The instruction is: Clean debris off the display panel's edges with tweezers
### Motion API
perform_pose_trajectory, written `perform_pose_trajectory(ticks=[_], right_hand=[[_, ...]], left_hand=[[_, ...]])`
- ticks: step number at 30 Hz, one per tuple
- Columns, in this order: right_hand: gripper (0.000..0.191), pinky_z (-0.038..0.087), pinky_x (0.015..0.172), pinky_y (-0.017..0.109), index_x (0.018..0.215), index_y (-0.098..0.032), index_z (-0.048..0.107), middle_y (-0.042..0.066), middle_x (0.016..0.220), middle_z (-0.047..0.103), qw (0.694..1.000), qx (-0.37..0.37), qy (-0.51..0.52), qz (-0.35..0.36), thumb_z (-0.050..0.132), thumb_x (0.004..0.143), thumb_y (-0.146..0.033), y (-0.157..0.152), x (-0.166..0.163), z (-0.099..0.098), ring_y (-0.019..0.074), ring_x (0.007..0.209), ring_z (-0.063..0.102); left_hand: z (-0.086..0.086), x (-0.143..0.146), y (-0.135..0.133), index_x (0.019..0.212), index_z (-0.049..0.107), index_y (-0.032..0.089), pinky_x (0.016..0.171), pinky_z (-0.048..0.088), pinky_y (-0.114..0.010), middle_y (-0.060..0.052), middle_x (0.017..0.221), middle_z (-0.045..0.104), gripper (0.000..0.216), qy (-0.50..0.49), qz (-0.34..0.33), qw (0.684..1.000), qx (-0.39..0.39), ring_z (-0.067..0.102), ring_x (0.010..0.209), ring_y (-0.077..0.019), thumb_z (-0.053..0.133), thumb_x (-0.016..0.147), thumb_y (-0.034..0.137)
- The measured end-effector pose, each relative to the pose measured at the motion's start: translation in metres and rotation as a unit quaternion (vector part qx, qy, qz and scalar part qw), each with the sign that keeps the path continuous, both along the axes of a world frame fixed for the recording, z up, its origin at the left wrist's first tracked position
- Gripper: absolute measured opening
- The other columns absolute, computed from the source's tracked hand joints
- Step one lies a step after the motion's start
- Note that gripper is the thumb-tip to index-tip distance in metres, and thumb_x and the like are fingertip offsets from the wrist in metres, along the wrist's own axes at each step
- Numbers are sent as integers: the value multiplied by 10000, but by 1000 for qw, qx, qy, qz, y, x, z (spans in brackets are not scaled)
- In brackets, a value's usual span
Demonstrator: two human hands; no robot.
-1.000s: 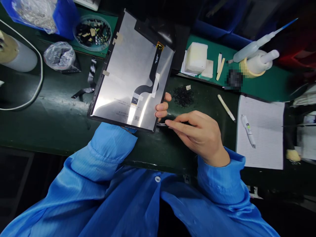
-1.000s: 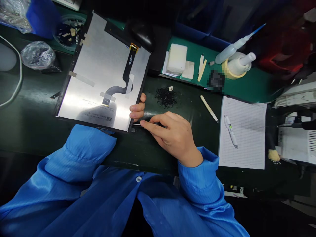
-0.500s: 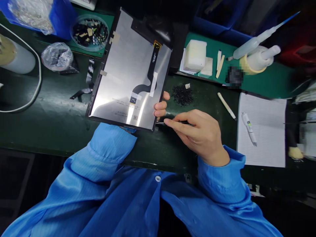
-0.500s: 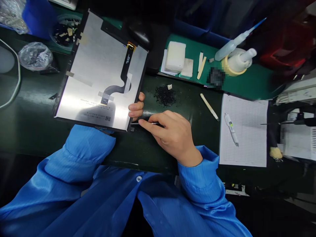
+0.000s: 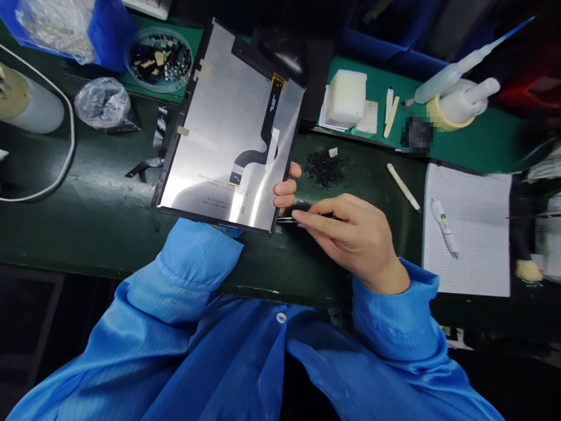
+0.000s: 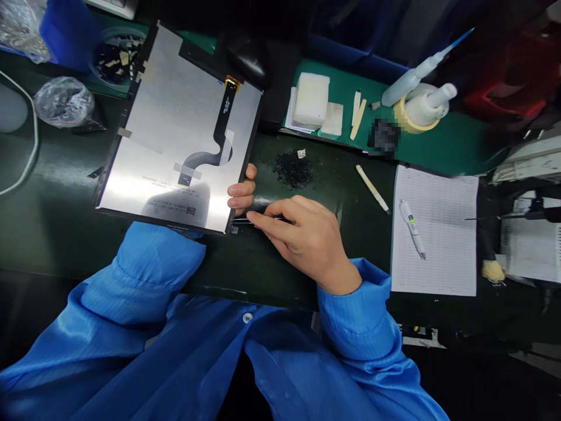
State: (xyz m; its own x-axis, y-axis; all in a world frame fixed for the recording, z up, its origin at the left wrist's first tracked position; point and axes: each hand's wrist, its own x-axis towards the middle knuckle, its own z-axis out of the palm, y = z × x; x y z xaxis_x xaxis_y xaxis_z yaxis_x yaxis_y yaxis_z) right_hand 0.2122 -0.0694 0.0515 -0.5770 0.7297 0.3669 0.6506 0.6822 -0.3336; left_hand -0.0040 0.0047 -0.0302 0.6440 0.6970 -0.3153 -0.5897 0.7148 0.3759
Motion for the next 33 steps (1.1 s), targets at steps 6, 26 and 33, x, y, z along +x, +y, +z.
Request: perform_pose_trajectory(ticks=[6, 26, 33], right_hand=[[225, 469, 678, 306, 1085, -327, 778, 0, 881, 732, 1000, -26, 7, 8, 632, 985, -188, 2, 0, -1, 137, 728, 598], [253, 510, 715, 318, 1150, -285, 752, 13, 891, 762, 998, -38, -1, 46, 557, 1021, -187, 3, 2, -3, 158, 755, 644], [247, 503, 731, 324, 1152, -281, 749, 23, 889, 761, 997, -57, -15, 48, 544, 1028, -219, 4, 2, -3, 172, 770, 654]], left_hand=[[-6, -1, -1, 1188, 586, 168, 589, 392, -328, -34, 689, 499, 712, -102, -94, 990, 33, 425, 615, -176, 428, 803, 745], [0, 9, -5, 1249, 585, 183, 579, 494, -363, -15, 606, 493, 644, 9, -31, 998, -51, 543, 604, -223, 526, 824, 662], [3, 12, -6, 1303, 558, 204, 653, 522, -392, -30, 634, 515, 647, 18, -29, 998, -61, 604, 714, -268, 519, 828, 643]])
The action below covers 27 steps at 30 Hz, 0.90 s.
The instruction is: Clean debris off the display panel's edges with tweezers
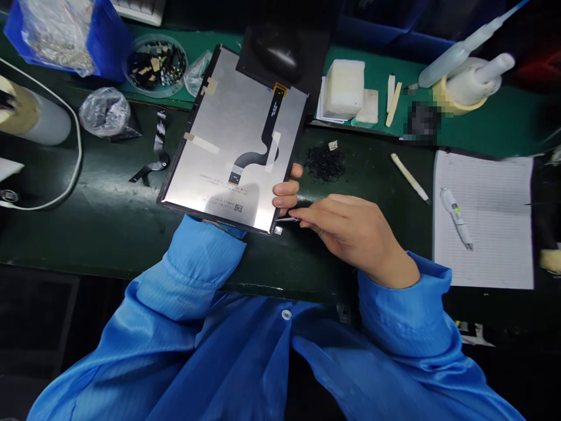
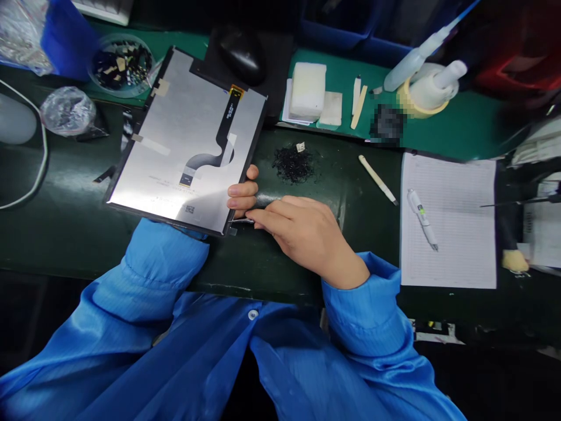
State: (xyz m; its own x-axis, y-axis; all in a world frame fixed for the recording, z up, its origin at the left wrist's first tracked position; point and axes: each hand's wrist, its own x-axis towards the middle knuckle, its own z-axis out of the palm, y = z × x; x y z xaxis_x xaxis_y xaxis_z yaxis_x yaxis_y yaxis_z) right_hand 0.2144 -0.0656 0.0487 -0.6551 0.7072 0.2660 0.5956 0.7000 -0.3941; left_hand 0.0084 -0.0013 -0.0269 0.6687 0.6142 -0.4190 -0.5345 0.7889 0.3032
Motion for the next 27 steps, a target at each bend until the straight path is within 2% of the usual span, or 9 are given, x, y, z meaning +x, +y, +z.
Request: perform_pose_trajectory(ticks=[3, 8, 12, 15, 18, 22, 24, 27], right_hand=[[226, 501, 712, 319, 1142, -262, 749, 29, 866, 755, 1000, 1, -1, -4, 552, 1032, -256, 1, 2, 3, 171, 746, 646], [224, 527, 743, 329, 1181, -265, 740, 45, 932, 755, 999, -3, 31, -14, 612, 998, -253, 2, 5, 7, 182, 799, 673], [238, 530, 702, 306, 1197, -244, 723, 42, 908, 737, 994, -47, 84, -41, 593, 1006, -300, -2, 2, 8, 175, 764, 670], [282, 532, 704, 300, 1228, -230, 695, 43, 931, 730, 981, -125, 139, -53, 510, 1051, -348, -4, -2, 7, 165, 766, 661], [298, 544, 750, 310, 1172, -223, 707, 49, 971, 745, 965, -171, 181, -84, 454, 1073, -348, -3, -3, 4, 173, 832, 685], [191, 535, 728, 303, 1038, -225, 748, 41, 942, 757, 961, -128, 160, -185, 596, 1009, -336, 5, 2, -8, 185, 844, 702], [145, 517, 674, 303, 993, -221, 761, 39, 885, 753, 964, -94, 111, -221, 647, 972, -307, 9, 7, -15, 182, 770, 692], [116, 509, 649, 329, 946, -210, 773, 52, 834, 752, 971, -53, 39, -230, 679, 938, -277, 12, 10, -20, 203, 731, 686]], left_hand=[[0, -6, 2, 1328, 539, 193, 698, 525, -417, -56, 690, 551, 656, -12, -22, 1000, -2, 624, 778, -293, 492, 846, 636], [0, -12, 1, 1281, 554, 202, 637, 507, -390, -41, 686, 536, 597, -15, -14, 1000, 8, 598, 673, -252, 546, 839, 602], [18, -8, -11, 1228, 567, 228, 609, 512, -374, -29, 688, 517, 572, 6, 22, 999, 29, 586, 650, -231, 515, 840, 643], [36, -8, -18, 1147, 595, 216, 582, 507, -359, -39, 693, 539, 562, -2, 59, 996, 73, 551, 618, -203, 533, 819, 667], [44, -10, -16, 1059, 618, 214, 547, 484, -346, -35, 653, 521, 659, -19, 92, 988, 126, 527, 594, -194, 488, 779, 796], [47, -16, -6, 938, 624, 232, 486, 430, -324, 1, 572, 432, 812, -17, 125, 972, 200, 482, 546, -184, 440, 643, 965], [50, -18, -6, 917, 627, 244, 486, 426, -319, 7, 572, 422, 804, -20, 152, 961, 229, 468, 546, -176, 473, 613, 972], [54, -18, -9, 917, 633, 264, 504, 430, -311, 16, 578, 410, 711, -21, 191, 947, 258, 466, 552, -168, 529, 653, 915]])
